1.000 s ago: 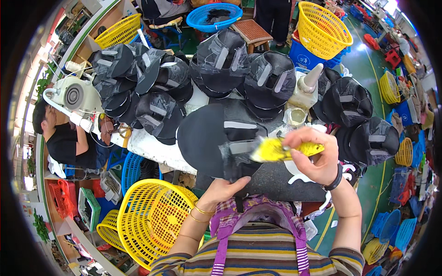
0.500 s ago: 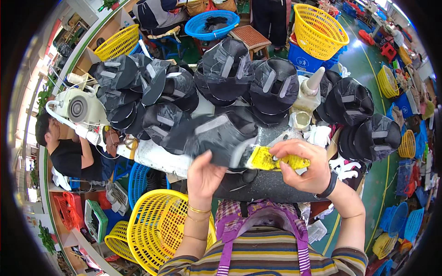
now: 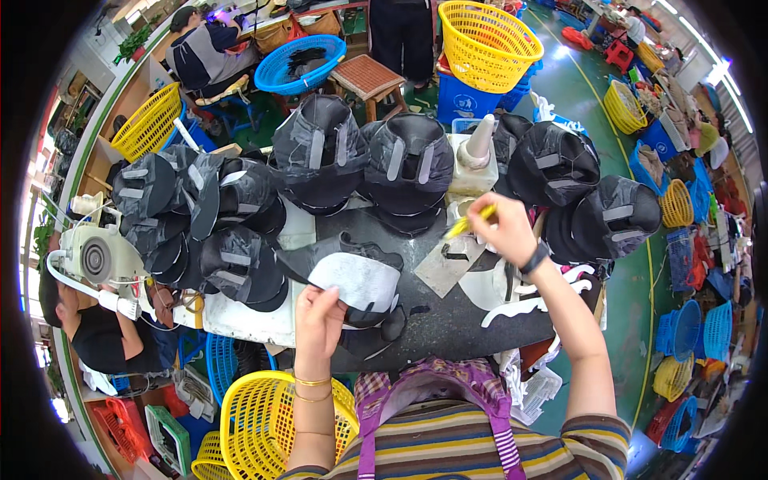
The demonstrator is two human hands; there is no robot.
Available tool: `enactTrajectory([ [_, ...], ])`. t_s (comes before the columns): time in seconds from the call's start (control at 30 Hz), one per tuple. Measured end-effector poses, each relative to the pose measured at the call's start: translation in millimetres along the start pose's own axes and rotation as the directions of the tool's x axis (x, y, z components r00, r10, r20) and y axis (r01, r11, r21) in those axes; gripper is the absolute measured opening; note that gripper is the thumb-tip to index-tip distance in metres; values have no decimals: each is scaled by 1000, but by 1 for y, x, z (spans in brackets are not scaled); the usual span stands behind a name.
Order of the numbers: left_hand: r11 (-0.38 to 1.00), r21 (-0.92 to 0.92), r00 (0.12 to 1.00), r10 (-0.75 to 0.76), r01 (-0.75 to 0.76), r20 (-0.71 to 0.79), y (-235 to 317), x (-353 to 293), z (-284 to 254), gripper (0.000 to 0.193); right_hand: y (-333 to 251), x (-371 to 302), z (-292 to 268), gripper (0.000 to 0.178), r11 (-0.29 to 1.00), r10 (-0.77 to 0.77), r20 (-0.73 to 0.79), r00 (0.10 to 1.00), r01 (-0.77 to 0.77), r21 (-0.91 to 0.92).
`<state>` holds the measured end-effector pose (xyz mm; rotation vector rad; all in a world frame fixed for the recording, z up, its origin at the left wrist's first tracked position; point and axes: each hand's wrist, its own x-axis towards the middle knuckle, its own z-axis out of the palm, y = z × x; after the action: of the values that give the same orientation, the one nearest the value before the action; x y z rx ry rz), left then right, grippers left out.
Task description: The person retrieves shoe components from a basket, applies glue to the pieces using a yellow applicator, and presses and folds them together by hand.
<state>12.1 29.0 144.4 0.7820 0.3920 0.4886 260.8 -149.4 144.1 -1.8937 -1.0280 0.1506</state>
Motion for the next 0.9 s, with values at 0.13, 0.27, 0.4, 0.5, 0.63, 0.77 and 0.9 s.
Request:
enactTrajectory([
  [0.13,990,-137,992,-38,20,-124,-8,1,-1,22,124,9,13,38,924,162,-222,962,-227,-307],
  [0.27,988,-152,999,-31,37,43,-27,-9,1,47,133,2,27,36,922,319,-79,944,-329,-204],
  [0.4,992,47,986,-122,117,116,-37,-16,11,65,108,10,9,34,701,622,-165,765,-451,552],
  [0.5,959,211,968,-217,188,127,-38,-18,17,65,-1,7,-12,29,389,326,96,940,-226,893],
  [0.63,978,9,952,-205,209,229,-23,-16,34,60,-37,12,-26,15,775,-217,235,947,20,632],
  [0.77,968,151,954,-228,201,194,-20,-25,41,65,-90,14,-44,17,700,61,171,983,-164,695],
  [0.9,970,173,918,-218,168,331,-10,-23,45,73,-99,17,-53,24,887,94,385,918,-253,386],
])
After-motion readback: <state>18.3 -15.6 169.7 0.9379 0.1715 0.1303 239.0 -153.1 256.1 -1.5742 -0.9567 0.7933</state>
